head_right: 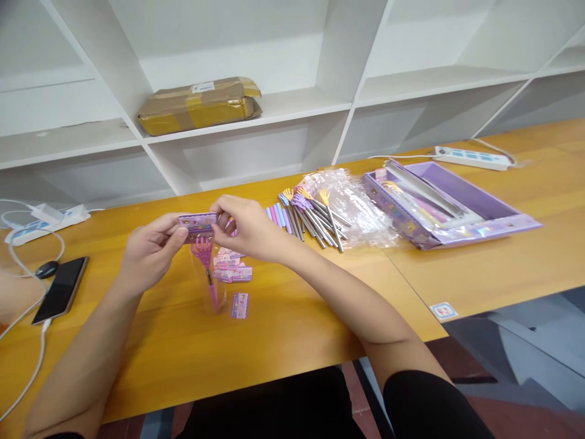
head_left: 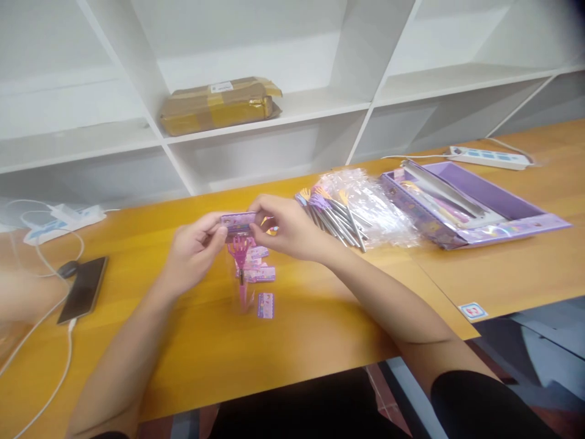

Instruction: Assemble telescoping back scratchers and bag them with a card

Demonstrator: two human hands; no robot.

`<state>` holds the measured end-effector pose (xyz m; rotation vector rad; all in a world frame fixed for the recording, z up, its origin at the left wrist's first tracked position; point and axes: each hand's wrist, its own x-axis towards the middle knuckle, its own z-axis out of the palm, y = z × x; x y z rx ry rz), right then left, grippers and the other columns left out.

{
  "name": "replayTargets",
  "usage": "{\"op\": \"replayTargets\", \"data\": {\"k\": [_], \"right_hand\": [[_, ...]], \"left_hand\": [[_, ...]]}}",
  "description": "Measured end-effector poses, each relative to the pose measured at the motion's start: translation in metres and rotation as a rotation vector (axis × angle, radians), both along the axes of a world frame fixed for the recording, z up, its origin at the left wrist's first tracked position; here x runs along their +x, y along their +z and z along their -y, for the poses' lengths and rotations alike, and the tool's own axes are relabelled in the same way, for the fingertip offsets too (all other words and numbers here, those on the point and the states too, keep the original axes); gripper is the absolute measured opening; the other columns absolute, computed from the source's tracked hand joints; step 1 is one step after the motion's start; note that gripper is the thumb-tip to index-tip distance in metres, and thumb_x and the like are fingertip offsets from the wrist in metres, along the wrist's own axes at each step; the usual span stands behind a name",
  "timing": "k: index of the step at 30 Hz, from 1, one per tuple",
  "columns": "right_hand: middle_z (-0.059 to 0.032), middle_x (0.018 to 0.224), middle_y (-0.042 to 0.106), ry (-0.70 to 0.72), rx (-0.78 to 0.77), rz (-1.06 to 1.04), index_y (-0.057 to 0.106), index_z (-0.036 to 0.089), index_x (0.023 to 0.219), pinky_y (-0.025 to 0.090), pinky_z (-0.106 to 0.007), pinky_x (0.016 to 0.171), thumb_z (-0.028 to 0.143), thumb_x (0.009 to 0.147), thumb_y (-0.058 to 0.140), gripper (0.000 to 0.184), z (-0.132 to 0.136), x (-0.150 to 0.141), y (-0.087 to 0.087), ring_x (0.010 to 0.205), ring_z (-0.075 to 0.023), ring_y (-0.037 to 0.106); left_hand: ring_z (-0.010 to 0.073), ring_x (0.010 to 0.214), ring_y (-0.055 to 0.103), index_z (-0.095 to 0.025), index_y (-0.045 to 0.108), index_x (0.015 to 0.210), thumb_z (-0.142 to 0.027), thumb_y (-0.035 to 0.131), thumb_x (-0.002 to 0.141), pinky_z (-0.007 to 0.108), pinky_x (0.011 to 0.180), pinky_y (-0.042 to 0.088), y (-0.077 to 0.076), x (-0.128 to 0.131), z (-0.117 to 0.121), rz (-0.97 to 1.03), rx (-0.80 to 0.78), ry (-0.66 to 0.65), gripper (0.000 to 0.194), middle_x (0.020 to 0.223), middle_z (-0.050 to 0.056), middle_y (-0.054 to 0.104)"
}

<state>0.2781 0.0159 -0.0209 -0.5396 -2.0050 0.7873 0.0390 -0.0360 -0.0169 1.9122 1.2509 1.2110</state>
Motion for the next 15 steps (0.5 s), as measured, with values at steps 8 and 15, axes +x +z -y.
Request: {"op": "replayTargets", "data": {"k": [8,15], "right_hand": [[0.0012,0.084,0.075,0.480,-0.572,0.491,0.070,0.017,0.103,0.052,-0.025,0.065,0.042,0.088,0.088,0.034,-0.003,-0.031,-0.033,0.067,-0.0124,0.067],[0.0009,0.086,0.077,0.275,-0.380,0.312,0.074,0.017,0.092,0.050,-0.026,0.076,0.030,0.088,0.089,0.021,-0.017,-0.020,-0.021,0.080,-0.0131,0.069]], "left_hand": [[0.0182,0.082,0.071,-0.025,0.075,0.130,-0.045,0.066,0.105,0.029,0.078,0.058,0.000,-0.010,0.000,-0.051,0.020,0.095,0.033,0.095,0.002,0.080],[0.0240,0.113,0.078,-0.024,0.068,0.141,-0.041,0.075,0.102,0.038,0.104,0.061,0.018,-0.010,0.005,0.188,0.063,0.072,0.043,0.132,0.007,0.081]]}}
